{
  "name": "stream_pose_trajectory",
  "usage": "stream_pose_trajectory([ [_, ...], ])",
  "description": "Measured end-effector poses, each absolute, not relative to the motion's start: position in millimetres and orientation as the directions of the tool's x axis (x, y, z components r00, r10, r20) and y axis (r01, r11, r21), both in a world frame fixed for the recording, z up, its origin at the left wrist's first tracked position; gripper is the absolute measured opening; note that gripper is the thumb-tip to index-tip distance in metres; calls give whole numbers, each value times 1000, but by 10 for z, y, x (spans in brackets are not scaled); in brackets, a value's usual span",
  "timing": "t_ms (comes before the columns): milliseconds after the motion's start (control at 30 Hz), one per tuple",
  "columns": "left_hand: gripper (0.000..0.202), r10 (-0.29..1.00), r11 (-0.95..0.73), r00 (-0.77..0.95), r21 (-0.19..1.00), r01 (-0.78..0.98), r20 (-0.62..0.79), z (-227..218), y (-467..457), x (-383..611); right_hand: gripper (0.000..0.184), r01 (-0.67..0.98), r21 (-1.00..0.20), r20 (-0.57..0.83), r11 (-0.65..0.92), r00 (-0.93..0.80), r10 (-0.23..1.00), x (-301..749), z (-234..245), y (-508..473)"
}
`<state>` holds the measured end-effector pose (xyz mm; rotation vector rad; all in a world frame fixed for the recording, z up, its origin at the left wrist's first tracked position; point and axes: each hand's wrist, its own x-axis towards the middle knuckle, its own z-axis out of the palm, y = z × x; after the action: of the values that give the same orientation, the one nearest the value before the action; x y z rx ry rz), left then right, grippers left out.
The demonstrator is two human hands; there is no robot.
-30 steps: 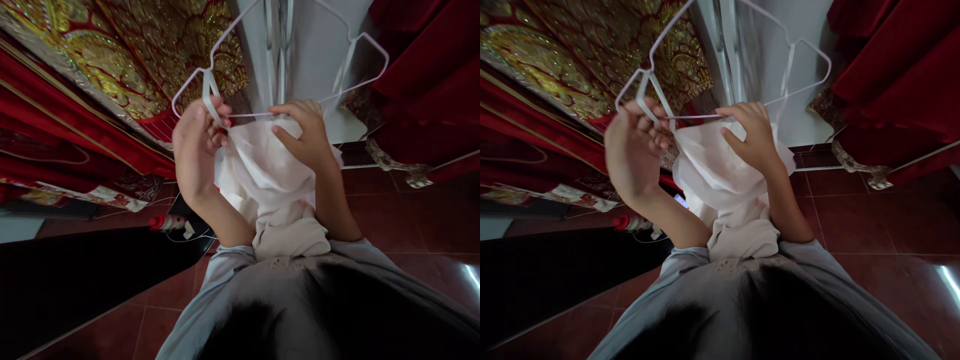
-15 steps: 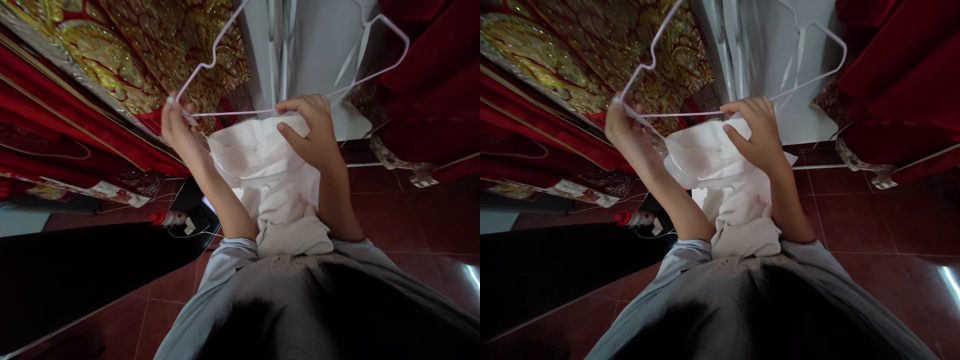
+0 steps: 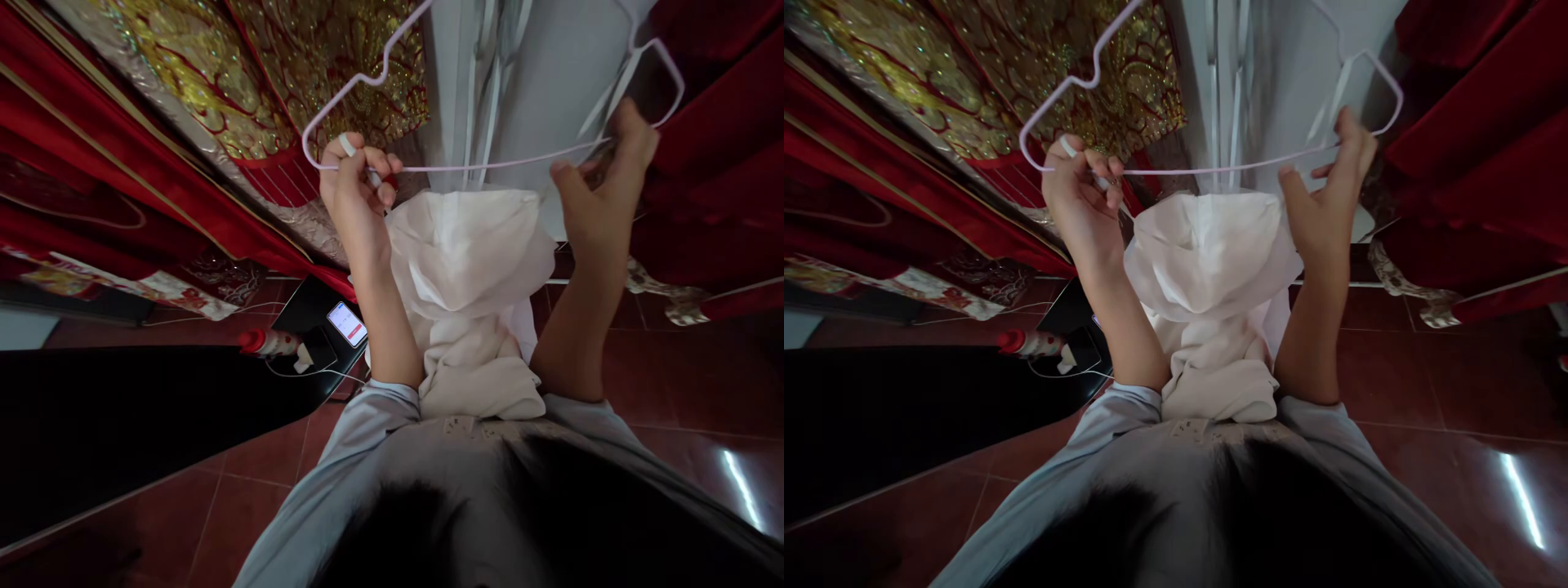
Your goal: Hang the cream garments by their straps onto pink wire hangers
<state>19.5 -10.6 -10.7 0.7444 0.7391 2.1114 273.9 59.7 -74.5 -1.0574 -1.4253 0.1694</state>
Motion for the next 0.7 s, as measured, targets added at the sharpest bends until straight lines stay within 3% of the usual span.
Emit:
stream_pose_trajectory([
  [67,36,799,-531,-549,717,-452,246,-123,-86,183,51,480,-707,646,519,140,751,2761,-706,610],
  [133,33,817,-490,-533,752,-441,220,-156,-64,181,29,445,-715,647,540,129,751,2692,-610,544],
  [200,24,842,-458,-485,789,-408,238,-188,-57,205,22,391,-704,679,593,124,724,2596,-483,472],
  [300,18,853,-459,-433,815,-355,292,-193,-78,274,51,257,-599,797,758,104,594,2575,-301,503],
  [367,26,850,-456,-444,816,-355,283,-166,-101,308,74,195,-471,882,861,88,462,2703,-222,647],
  [433,37,856,-448,-445,810,-379,265,-133,-115,314,76,184,-345,938,920,102,331,2917,-206,847],
  [500,39,866,-439,-427,806,-396,261,-110,-117,302,62,177,-287,947,942,199,252,3142,-258,1026],
  [567,37,872,-426,-420,811,-401,251,-101,-110,291,53,156,-319,914,935,312,259,3287,-357,1101],
  [700,37,872,-411,-431,824,-390,230,-105,-104,314,15,235,-385,826,893,520,219,3142,-535,832],
])
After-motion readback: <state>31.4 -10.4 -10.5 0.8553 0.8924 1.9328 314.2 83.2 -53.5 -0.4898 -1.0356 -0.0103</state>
